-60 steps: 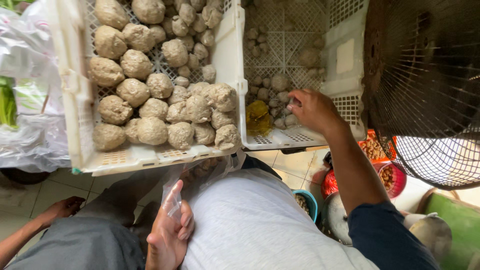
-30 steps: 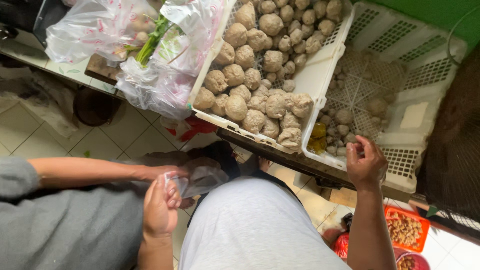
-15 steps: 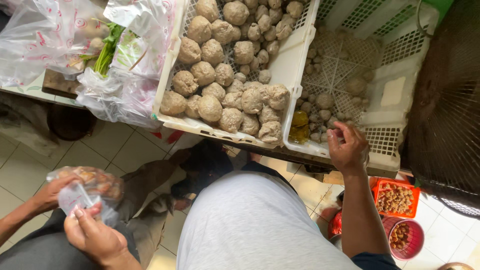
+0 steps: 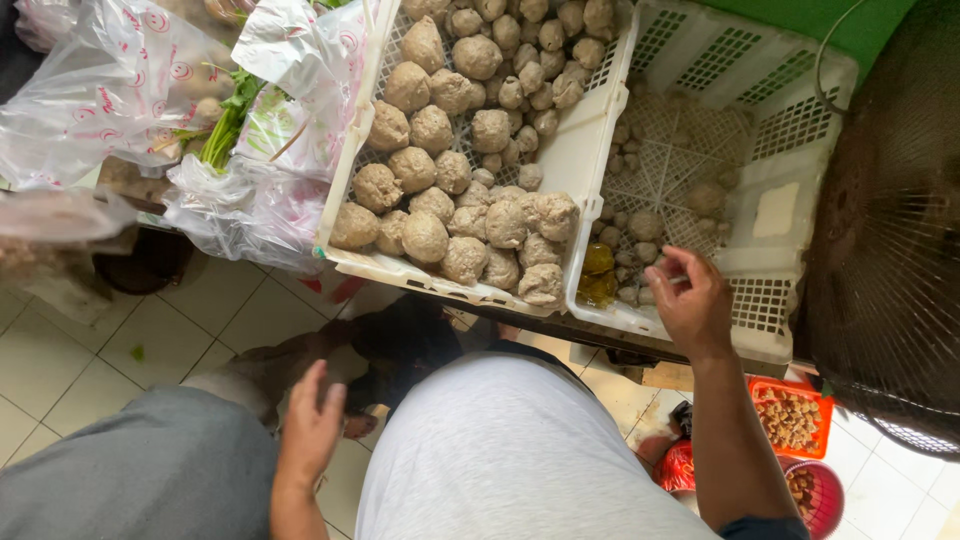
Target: The person picks round meatballs from white plastic crates and places them into a clear plastic bag. They also handle a blue colander filled with meatballs, pouring them into a crate, and later add a small yellow packet into the bag before tying it.
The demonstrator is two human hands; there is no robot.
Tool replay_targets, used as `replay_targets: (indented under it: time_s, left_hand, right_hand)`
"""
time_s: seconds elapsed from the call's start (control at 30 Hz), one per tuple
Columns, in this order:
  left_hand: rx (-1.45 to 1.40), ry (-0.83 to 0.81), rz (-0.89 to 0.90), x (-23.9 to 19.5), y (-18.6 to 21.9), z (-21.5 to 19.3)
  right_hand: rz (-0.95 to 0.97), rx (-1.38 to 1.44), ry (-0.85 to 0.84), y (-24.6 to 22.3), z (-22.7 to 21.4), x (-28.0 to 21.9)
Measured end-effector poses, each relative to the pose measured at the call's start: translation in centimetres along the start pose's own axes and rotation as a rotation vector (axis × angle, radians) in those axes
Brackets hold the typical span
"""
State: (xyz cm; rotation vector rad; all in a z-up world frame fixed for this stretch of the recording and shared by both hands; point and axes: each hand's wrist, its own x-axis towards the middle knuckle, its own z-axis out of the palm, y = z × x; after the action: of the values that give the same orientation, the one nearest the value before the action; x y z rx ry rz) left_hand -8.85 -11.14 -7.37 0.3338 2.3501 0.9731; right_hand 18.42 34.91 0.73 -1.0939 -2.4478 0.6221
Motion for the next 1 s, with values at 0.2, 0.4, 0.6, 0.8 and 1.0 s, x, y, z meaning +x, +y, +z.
replay_targets:
  time_s: [0.2, 0.4, 0.6, 0.8, 1.0]
  left_hand:
    - [0.223, -0.348, -0.192, -1.8, -7.1, 7.1]
    - [0.041, -0.229, -0.079, -3.9, -14.5, 9.0]
    - [-0.123, -0.121, -0.530, -7.7, -15.8, 7.9]
    - [-0.168, -0.153, -0.751, -9.7, -15.2, 8.3]
    - [-0.317, -0.104, -0.920, -12.3, -15.5, 8.4]
  right_hand:
    - [-0.261, -0.133, -0.284, -6.5, 1.5, 6.8]
    - [-0.474, -0.494, -0.572, -12.8, 2.9, 11.1]
    - [-0.377, -0.573, -0.782, -16.0, 1.9, 12.2]
    - [-0.356, -0.536, -0.814, -15.0, 2.8, 12.6]
    - [-0.445, -0.467, -0.764, -13.7, 3.4, 12.4]
